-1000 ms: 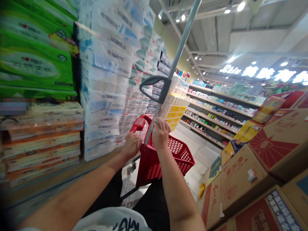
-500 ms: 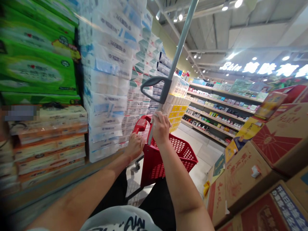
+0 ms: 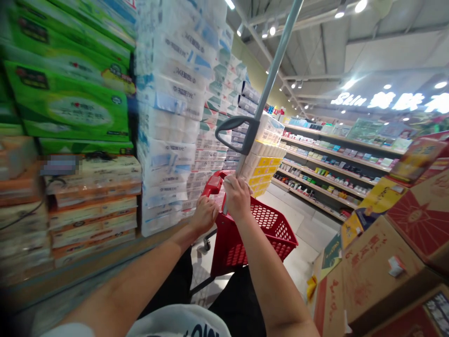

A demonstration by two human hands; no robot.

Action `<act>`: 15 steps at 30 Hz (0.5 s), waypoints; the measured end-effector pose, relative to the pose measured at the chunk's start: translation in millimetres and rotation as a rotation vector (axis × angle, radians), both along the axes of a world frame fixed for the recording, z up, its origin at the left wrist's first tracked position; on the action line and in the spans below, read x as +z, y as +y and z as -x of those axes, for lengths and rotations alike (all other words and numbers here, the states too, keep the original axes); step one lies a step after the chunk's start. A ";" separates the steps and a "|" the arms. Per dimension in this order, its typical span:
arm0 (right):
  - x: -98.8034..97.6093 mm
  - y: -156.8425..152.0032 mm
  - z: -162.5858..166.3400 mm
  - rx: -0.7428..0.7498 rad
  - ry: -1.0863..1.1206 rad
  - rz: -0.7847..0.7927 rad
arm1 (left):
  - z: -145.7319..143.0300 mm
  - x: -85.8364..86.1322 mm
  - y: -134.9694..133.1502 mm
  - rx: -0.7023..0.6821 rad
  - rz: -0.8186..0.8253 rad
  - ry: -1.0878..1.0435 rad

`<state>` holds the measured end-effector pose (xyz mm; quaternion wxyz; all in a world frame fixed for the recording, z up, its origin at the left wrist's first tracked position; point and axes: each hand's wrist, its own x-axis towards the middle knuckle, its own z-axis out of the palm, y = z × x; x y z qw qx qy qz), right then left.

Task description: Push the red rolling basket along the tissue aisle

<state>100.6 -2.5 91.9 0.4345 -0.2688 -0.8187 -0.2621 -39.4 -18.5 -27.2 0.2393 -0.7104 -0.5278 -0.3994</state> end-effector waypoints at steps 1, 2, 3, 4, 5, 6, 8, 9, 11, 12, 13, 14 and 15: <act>3.7 0.0 0.9 0.003 0.004 -0.003 | 1.3 0.0 0.4 0.002 -0.002 0.001; 8.9 0.4 1.6 0.005 0.024 -0.010 | 2.4 0.1 0.8 0.003 -0.002 0.003; 14.1 0.9 2.1 0.005 0.056 -0.018 | 3.4 0.3 1.0 0.004 0.000 0.004; 18.0 1.4 2.5 0.004 0.087 -0.026 | 4.1 0.4 1.0 0.004 0.002 0.004; 19.3 1.7 2.8 0.001 0.107 -0.028 | 4.7 0.6 0.8 0.005 0.007 0.001; 17.5 1.5 3.2 -0.002 0.108 -0.021 | 5.2 0.7 0.4 0.007 0.014 -0.001; 5.9 0.1 4.6 -0.007 0.055 0.007 | 5.9 0.7 0.0 0.009 0.029 0.004; -1.7 -0.9 5.4 -0.009 0.012 0.026 | 6.4 0.6 0.1 0.010 0.032 0.007; -14.3 -2.1 6.9 -0.012 -0.061 0.054 | 7.7 0.4 1.7 0.009 0.030 0.013; -17.6 -2.1 7.3 -0.015 -0.077 0.063 | 8.4 0.3 2.9 0.007 0.027 0.014; -18.8 -1.8 7.5 -0.019 -0.075 0.067 | 9.2 0.4 4.3 0.004 0.025 0.011; -18.7 -1.3 7.3 -0.021 -0.062 0.068 | 10.0 0.5 5.5 0.004 0.025 0.006; -18.2 -0.9 6.8 -0.023 -0.042 0.066 | 10.7 0.8 6.6 0.006 0.027 0.001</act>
